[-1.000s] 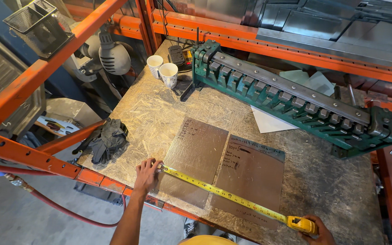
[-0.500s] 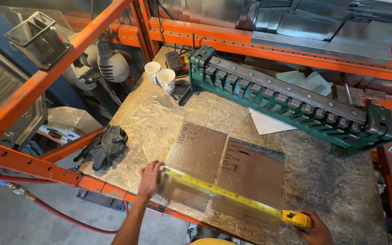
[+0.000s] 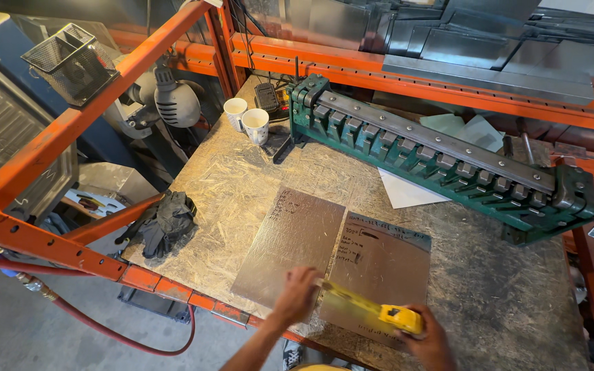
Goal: The person repeatedly measures two metal sheets on a workbench using a yellow tape measure. They extend and retract the tape measure multiple times along the length of the sheets, adjusting the position of the tape measure base and the extended blade across the clip.
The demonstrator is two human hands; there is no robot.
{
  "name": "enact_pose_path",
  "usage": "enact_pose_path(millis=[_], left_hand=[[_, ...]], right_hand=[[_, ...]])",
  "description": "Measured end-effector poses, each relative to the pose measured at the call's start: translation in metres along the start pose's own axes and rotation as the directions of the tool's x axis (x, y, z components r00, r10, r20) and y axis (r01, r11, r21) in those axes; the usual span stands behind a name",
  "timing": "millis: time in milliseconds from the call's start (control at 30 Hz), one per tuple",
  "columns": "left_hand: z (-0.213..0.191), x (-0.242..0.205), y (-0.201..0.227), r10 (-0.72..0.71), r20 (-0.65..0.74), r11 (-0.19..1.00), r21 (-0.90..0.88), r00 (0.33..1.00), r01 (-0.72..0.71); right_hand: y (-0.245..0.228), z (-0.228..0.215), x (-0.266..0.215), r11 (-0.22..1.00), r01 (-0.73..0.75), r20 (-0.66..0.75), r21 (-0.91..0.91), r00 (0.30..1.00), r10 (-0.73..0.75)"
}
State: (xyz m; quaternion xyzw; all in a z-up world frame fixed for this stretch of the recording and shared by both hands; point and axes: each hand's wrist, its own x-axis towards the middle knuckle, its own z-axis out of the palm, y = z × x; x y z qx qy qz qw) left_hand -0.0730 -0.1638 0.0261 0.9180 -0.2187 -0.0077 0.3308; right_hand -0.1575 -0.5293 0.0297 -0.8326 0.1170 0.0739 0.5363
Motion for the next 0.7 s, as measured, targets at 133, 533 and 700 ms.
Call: enact_pose_path(millis=[133, 533, 700], left_hand=[[0.031, 0.002, 0.031, 0.170, 0.075, 0.984, 0.041, 0.983, -0.173], [0.044, -0.008, 0.066, 0.054, 0.016, 0.993, -0.102, 0.998, -0.053], [0.040, -0.011, 0.064, 0.061, 0.021, 0.989, -0.133, 0.998, -0.057]], right_hand=[[-0.013, 0.033, 0.004, 0.995, 0.060, -0.049, 0.075, 0.997, -0.057], [-0.041, 0.055, -0.005, 0.998, 0.040, -0.068, 0.051, 0.997, -0.036], [-0.055, 0.056, -0.012, 0.978, -0.194, -0.024, 0.077, 0.980, 0.196]])
